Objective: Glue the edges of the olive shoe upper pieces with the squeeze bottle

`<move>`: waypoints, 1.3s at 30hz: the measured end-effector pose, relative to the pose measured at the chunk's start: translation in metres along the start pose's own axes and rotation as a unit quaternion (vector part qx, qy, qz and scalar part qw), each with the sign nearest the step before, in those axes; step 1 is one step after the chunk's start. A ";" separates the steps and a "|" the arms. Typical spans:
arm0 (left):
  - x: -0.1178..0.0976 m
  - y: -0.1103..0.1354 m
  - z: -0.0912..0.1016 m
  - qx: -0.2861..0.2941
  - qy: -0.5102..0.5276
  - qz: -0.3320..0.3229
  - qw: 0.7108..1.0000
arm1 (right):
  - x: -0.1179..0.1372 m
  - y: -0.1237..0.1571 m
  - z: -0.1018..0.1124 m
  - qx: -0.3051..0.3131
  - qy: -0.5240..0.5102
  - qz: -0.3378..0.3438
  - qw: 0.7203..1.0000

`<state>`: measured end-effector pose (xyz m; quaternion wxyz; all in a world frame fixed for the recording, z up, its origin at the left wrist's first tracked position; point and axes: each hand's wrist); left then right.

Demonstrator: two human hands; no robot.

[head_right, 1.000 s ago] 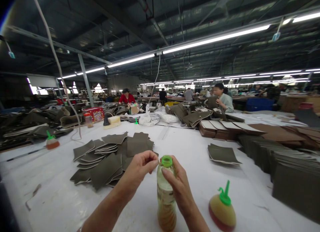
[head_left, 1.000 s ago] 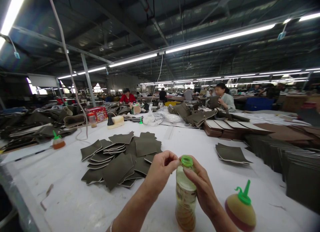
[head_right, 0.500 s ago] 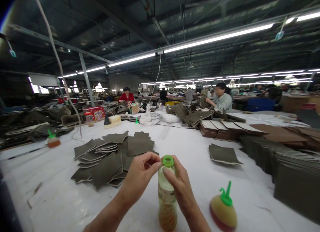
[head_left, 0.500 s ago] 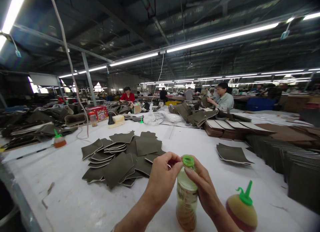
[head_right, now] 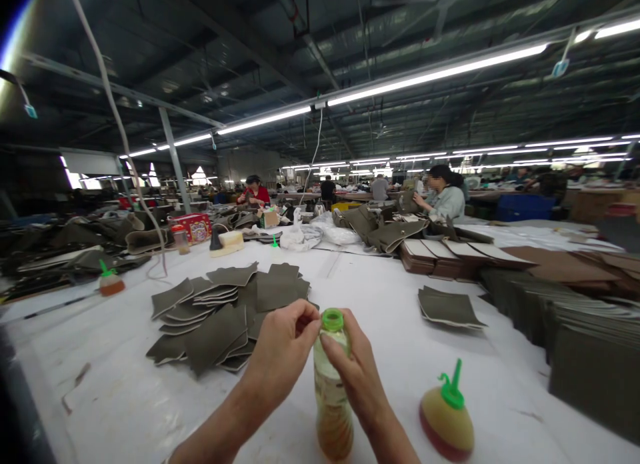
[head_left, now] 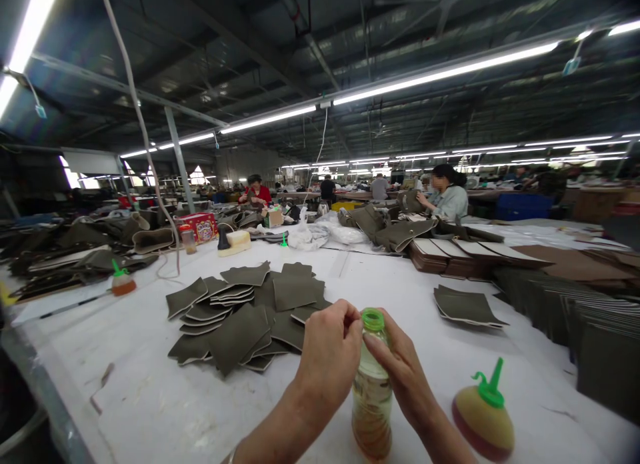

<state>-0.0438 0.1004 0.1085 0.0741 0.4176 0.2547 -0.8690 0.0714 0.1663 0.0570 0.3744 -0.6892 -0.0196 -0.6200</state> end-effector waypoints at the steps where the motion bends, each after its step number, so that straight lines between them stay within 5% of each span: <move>1: -0.001 0.001 0.000 0.000 -0.016 -0.004 1.000 | 0.000 0.001 0.000 0.000 0.002 0.000 1.000; 18: 0.007 0.002 -0.008 -0.040 -0.082 -0.049 0.995 | -0.008 -0.001 0.006 -0.011 -0.083 -0.019 0.996; 24: 0.022 -0.007 -0.002 -0.096 -0.140 -0.029 0.985 | -0.003 0.000 0.009 -0.016 -0.160 -0.052 0.986; 31: 0.015 -0.002 0.006 -0.006 0.057 -0.014 0.998 | -0.002 0.000 0.010 0.006 -0.198 -0.077 0.977; 39: 0.010 0.005 -0.003 0.016 0.127 -0.007 0.992 | -0.012 0.000 0.024 -0.008 -0.242 -0.115 0.963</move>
Point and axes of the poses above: each hand's wrist, its own y-axis away from the middle knuckle, its own z-axis out of the back of the hand, x = y × z, and after that the axes turned 4 degrees about -y, right-handed
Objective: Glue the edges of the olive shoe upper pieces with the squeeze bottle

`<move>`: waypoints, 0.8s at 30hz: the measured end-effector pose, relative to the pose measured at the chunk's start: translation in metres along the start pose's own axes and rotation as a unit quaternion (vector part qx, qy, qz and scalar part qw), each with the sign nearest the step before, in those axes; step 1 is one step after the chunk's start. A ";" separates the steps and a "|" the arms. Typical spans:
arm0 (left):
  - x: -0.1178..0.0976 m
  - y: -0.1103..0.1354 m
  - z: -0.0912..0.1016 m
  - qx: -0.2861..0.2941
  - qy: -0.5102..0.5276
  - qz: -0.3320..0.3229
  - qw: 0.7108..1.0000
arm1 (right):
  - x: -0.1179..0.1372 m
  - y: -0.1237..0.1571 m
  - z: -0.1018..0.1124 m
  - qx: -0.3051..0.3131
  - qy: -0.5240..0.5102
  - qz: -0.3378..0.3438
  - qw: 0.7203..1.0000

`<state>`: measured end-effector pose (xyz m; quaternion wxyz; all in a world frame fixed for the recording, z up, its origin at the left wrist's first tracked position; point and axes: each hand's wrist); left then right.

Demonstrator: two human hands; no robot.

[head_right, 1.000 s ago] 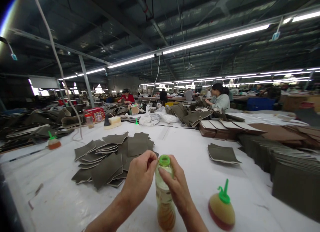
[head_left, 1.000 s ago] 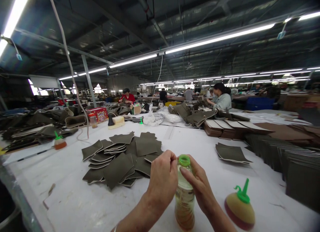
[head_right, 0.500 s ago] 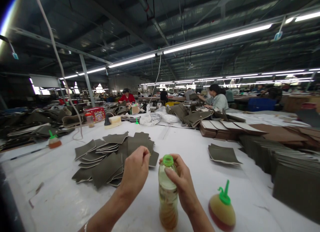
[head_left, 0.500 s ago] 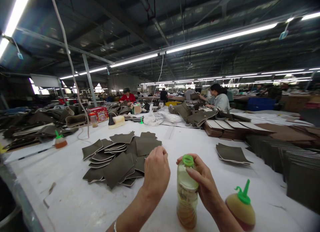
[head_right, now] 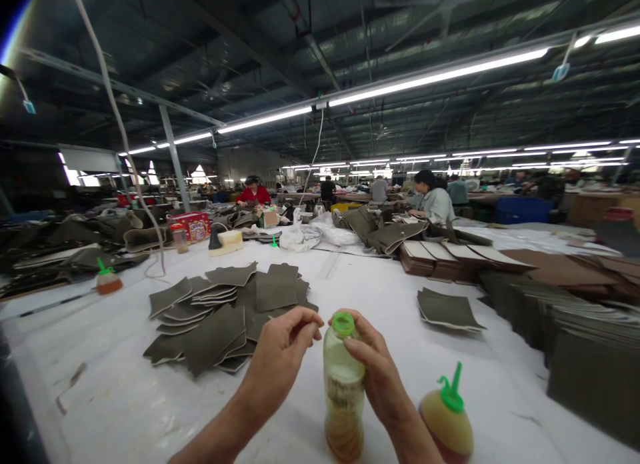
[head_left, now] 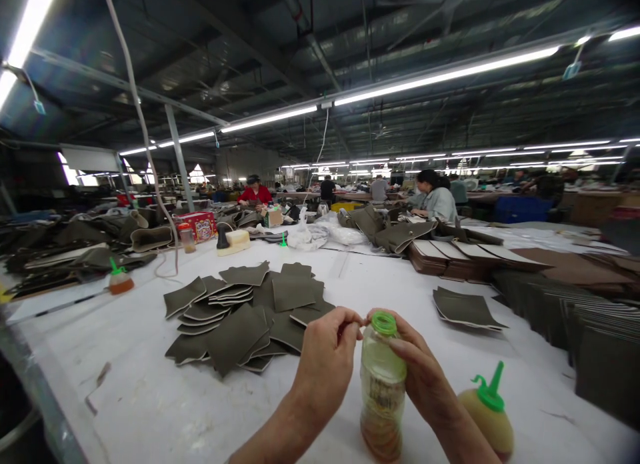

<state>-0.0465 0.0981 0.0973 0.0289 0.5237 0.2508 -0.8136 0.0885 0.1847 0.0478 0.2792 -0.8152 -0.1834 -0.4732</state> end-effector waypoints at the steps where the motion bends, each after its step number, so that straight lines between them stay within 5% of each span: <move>1: 0.001 0.000 0.000 0.006 0.008 0.003 1.000 | 0.000 0.000 0.002 -0.011 -0.008 -0.012 1.000; 14: 0.006 -0.004 0.001 0.052 0.027 -0.038 0.998 | 0.005 -0.002 0.006 0.033 -0.007 0.015 0.999; 24: 0.005 -0.003 -0.009 0.034 0.074 -0.029 0.996 | 0.002 -0.001 0.005 0.021 -0.019 0.023 0.999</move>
Point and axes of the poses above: each hand's wrist, its own y-axis away from the middle knuckle, its own z-axis out of the back of the hand, x = y × z, and after that the axes turned 4 degrees about -y, right-handed
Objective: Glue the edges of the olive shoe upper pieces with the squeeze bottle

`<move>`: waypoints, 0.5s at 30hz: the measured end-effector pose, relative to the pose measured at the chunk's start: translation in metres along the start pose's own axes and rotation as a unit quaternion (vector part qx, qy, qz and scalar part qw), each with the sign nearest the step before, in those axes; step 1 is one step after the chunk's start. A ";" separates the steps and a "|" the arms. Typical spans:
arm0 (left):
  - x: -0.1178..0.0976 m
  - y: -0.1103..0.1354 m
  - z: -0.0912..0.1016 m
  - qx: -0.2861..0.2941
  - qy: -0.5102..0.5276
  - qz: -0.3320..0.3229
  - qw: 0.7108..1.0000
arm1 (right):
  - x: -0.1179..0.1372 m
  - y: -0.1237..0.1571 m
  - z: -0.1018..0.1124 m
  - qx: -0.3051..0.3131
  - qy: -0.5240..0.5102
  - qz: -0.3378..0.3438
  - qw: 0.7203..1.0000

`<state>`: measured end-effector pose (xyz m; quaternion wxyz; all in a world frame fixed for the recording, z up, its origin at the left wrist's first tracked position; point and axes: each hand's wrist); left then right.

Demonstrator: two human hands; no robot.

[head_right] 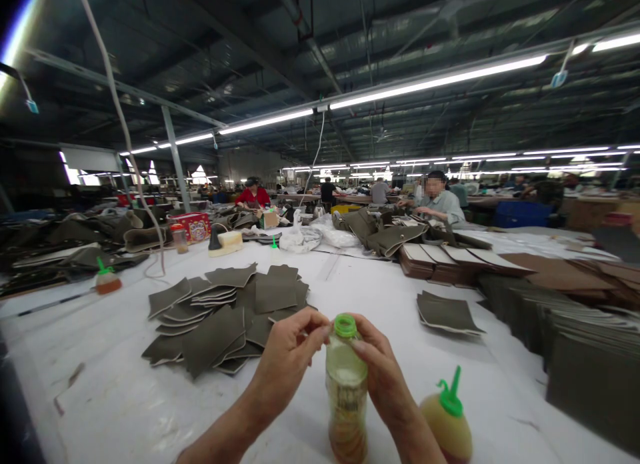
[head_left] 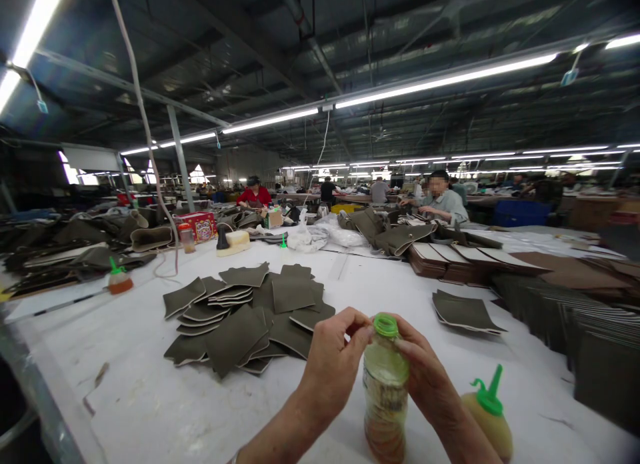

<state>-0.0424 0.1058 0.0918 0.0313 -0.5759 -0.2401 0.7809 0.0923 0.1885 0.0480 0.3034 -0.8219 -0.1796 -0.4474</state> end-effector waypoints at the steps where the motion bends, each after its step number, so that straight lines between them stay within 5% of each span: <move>1: -0.001 0.000 -0.001 -0.010 0.008 0.000 1.000 | 0.000 0.000 0.000 -0.008 0.002 0.001 1.000; 15: -0.009 0.001 -0.005 -0.095 -0.147 0.011 0.985 | -0.002 0.000 -0.006 -0.001 0.062 0.024 0.998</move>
Point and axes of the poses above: each hand's wrist, its own y-axis away from the middle knuckle, its own z-axis out of the back of the hand, x = y × z, and after that the axes turned 4 degrees about -y, right-handed
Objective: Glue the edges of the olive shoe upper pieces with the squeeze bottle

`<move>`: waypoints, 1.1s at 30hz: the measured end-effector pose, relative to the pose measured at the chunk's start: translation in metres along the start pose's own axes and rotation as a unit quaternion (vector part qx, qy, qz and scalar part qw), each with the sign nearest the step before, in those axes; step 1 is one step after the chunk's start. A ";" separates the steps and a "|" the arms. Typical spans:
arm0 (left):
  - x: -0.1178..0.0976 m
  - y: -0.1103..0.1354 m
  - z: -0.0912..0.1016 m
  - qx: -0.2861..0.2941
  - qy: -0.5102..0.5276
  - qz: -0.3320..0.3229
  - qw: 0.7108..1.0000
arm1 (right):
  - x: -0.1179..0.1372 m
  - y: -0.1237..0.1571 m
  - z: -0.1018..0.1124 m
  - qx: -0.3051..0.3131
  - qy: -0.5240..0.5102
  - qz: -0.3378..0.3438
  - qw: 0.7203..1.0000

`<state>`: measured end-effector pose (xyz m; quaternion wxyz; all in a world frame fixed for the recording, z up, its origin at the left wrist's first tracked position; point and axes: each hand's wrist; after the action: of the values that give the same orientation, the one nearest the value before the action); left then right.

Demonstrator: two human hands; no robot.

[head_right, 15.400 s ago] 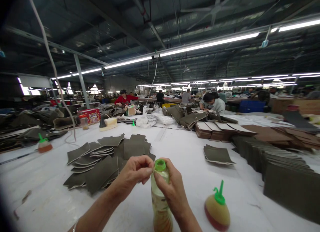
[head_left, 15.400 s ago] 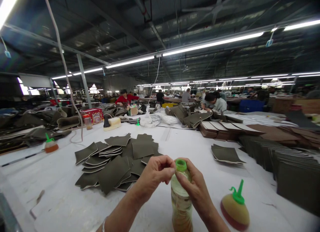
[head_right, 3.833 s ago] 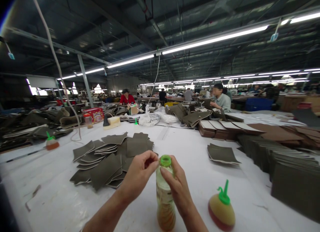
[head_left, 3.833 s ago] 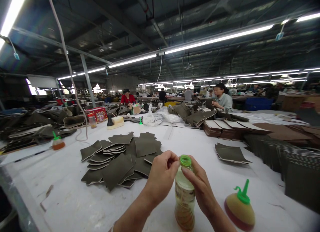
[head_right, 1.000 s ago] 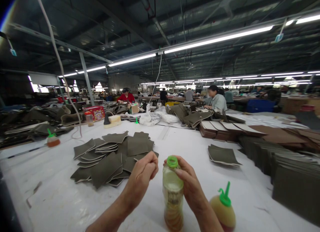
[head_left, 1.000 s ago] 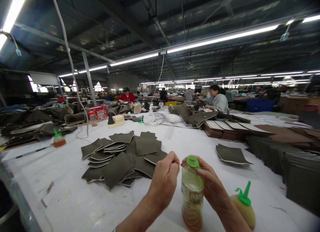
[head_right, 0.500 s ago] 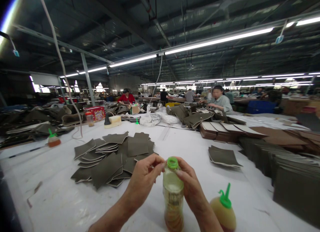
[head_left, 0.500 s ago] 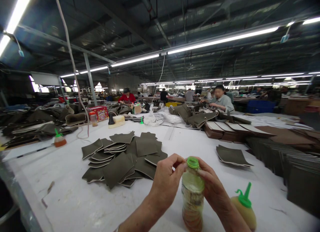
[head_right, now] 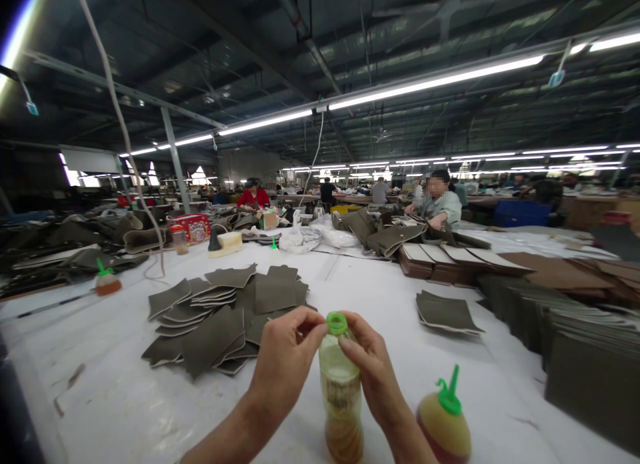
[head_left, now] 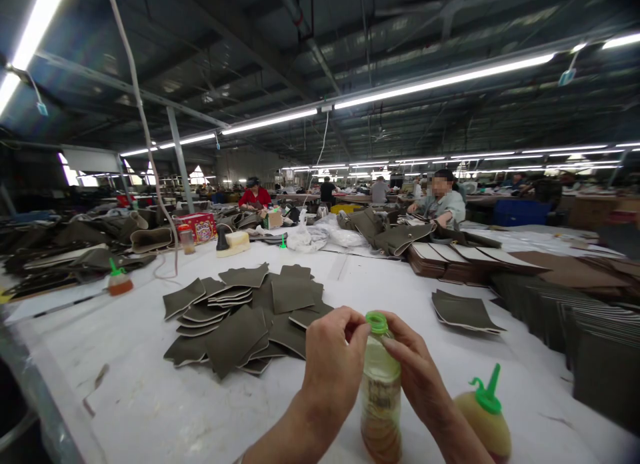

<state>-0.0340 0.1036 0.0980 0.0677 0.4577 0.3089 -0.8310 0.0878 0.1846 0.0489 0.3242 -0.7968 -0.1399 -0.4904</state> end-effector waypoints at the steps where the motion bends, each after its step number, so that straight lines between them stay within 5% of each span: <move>1: -0.001 0.000 0.000 -0.003 -0.020 -0.005 1.000 | 0.001 0.000 -0.001 0.001 0.005 0.002 1.000; 9: -0.003 0.000 -0.004 -0.020 -0.111 -0.019 0.993 | 0.003 0.000 -0.006 -0.010 0.024 0.019 0.999; 19: -0.001 -0.001 0.001 -0.008 -0.015 0.017 1.000 | 0.004 0.001 -0.010 -0.013 0.022 0.016 1.000; 33: -0.007 -0.001 -0.001 -0.013 -0.031 0.055 0.998 | 0.007 0.003 -0.018 -0.023 0.044 0.020 0.999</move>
<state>-0.0302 0.1034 0.1036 0.1288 0.4472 0.2917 -0.8357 0.0804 0.1702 0.0589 0.3210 -0.7844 -0.0983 -0.5216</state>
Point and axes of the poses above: each hand's wrist, its own y-axis away from the middle knuckle, its own z-axis out of the back of the hand, x = y × z, and after that the axes turned 4 degrees about -y, right-handed
